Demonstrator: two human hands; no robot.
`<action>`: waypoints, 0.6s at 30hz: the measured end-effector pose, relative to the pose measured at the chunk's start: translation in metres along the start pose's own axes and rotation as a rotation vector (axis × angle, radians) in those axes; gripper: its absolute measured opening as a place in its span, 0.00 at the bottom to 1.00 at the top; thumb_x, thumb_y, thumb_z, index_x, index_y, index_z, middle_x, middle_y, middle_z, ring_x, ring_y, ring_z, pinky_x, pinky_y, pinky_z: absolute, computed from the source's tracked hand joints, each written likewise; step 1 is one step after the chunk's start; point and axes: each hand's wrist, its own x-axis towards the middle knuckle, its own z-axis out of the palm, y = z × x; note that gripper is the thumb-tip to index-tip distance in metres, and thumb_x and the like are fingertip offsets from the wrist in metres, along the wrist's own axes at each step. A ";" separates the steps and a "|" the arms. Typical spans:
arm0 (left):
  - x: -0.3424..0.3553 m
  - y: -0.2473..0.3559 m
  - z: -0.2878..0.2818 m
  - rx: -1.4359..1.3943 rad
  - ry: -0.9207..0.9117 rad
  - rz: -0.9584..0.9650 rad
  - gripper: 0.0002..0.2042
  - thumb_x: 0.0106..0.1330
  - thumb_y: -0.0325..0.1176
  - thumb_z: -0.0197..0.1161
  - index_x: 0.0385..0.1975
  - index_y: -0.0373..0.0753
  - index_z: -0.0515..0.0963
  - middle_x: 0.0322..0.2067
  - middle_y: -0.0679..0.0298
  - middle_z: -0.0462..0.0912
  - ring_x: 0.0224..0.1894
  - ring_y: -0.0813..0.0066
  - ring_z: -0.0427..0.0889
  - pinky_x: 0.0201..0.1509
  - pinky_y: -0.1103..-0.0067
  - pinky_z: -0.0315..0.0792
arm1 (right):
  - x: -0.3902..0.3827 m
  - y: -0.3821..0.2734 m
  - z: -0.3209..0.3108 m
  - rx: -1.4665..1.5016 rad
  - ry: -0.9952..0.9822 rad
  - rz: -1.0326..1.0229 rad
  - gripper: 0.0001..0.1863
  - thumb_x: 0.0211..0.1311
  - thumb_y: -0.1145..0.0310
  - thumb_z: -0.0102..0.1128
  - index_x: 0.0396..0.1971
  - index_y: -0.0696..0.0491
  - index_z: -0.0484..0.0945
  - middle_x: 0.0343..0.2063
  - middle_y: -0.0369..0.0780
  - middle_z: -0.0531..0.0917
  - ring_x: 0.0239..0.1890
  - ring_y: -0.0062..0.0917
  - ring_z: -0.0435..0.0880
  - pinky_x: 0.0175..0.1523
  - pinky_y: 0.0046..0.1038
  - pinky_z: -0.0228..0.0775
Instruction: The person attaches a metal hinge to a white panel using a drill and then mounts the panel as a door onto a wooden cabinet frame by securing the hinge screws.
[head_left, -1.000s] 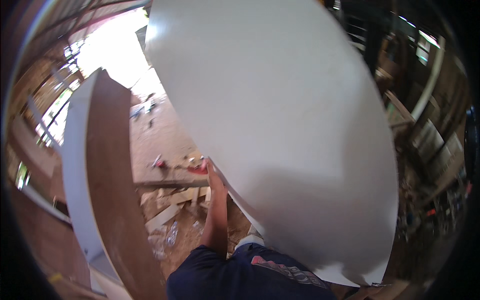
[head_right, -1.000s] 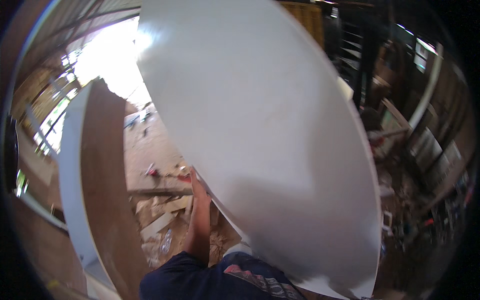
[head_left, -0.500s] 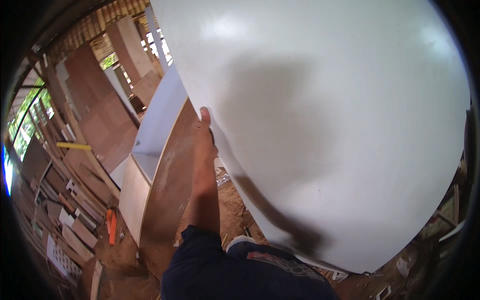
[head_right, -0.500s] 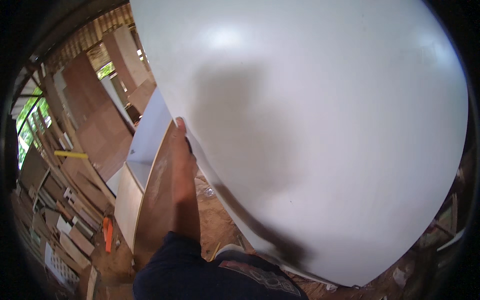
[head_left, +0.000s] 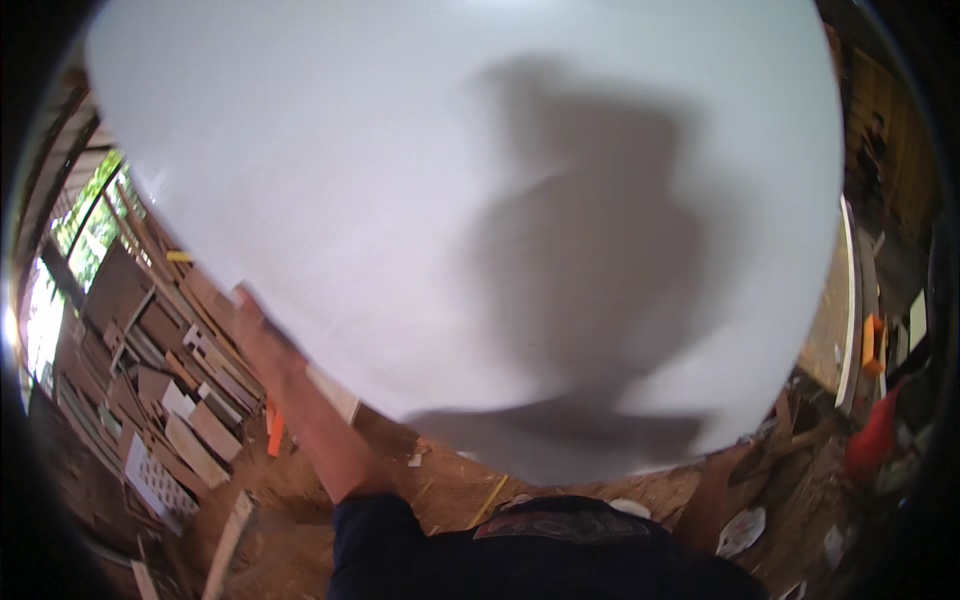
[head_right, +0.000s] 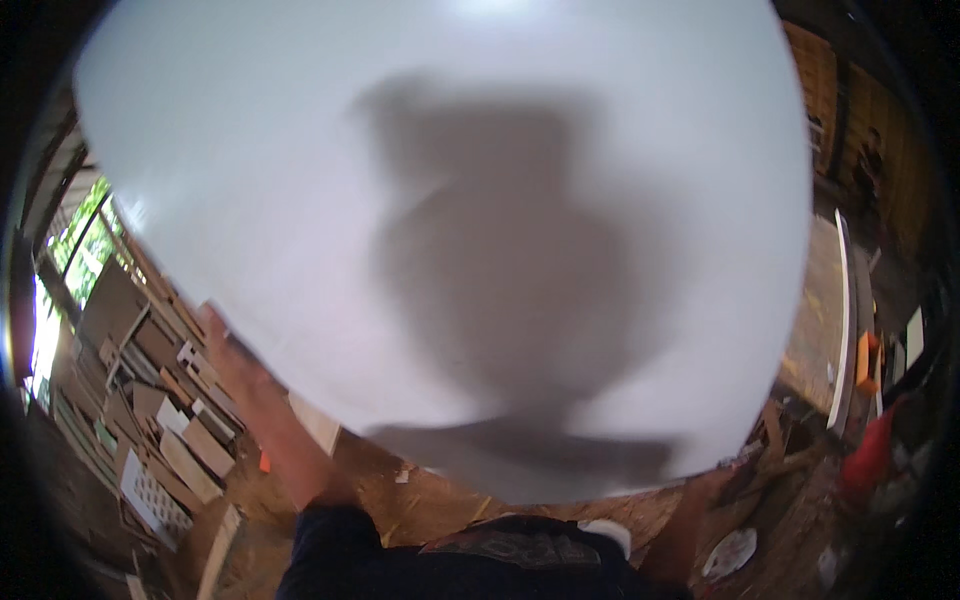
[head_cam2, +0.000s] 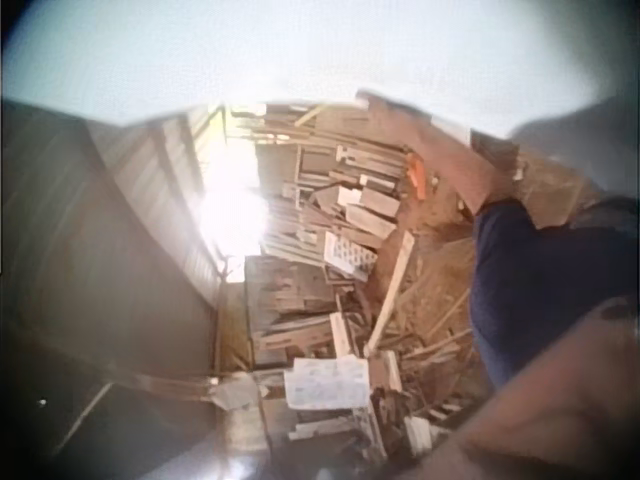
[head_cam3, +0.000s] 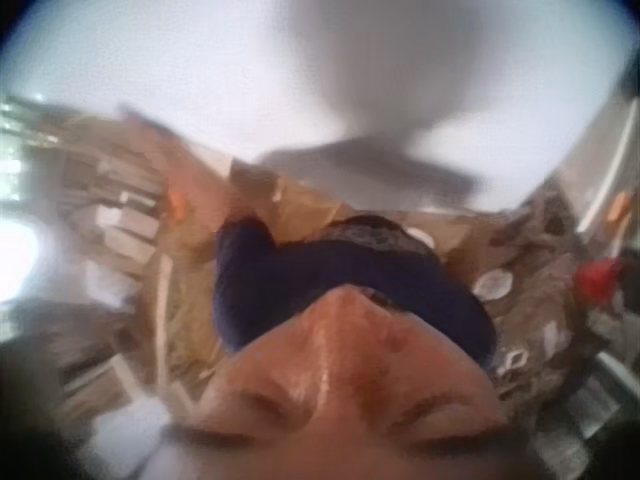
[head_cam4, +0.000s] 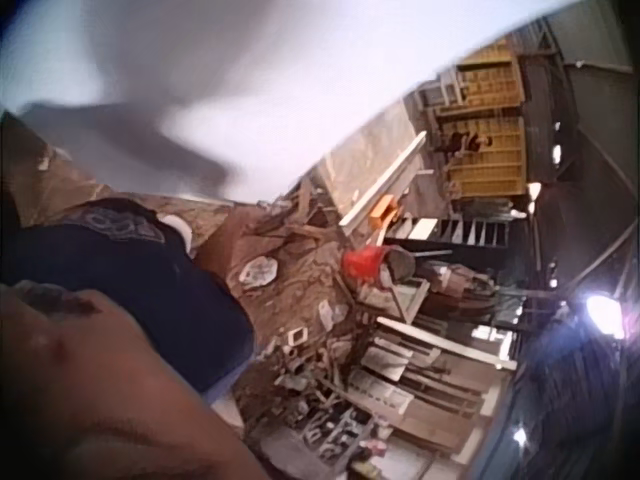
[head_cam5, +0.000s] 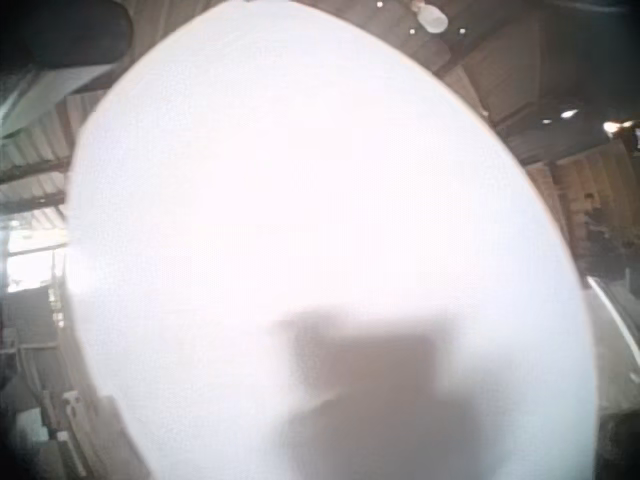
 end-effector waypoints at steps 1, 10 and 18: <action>0.004 0.006 -0.025 -0.031 0.040 0.030 0.33 0.81 0.52 0.61 0.72 0.29 0.70 0.66 0.49 0.79 0.65 0.55 0.80 0.69 0.62 0.76 | 0.004 0.017 0.004 0.118 -0.020 0.016 0.49 0.76 0.26 0.44 0.76 0.54 0.67 0.74 0.44 0.72 0.70 0.45 0.74 0.76 0.46 0.66; -0.025 0.126 -0.106 0.325 0.486 0.207 0.50 0.73 0.66 0.65 0.80 0.29 0.60 0.79 0.38 0.58 0.79 0.44 0.63 0.78 0.56 0.63 | -0.098 0.157 0.103 -0.049 -0.090 0.245 0.59 0.73 0.18 0.37 0.73 0.64 0.71 0.69 0.48 0.77 0.67 0.42 0.76 0.75 0.44 0.65; -0.001 0.231 -0.149 0.489 0.522 0.412 0.49 0.74 0.66 0.65 0.81 0.30 0.61 0.81 0.46 0.58 0.81 0.49 0.60 0.81 0.59 0.58 | -0.110 0.081 0.245 -1.417 -0.770 -0.117 0.38 0.80 0.44 0.55 0.74 0.59 0.68 0.68 0.53 0.79 0.69 0.46 0.77 0.75 0.44 0.67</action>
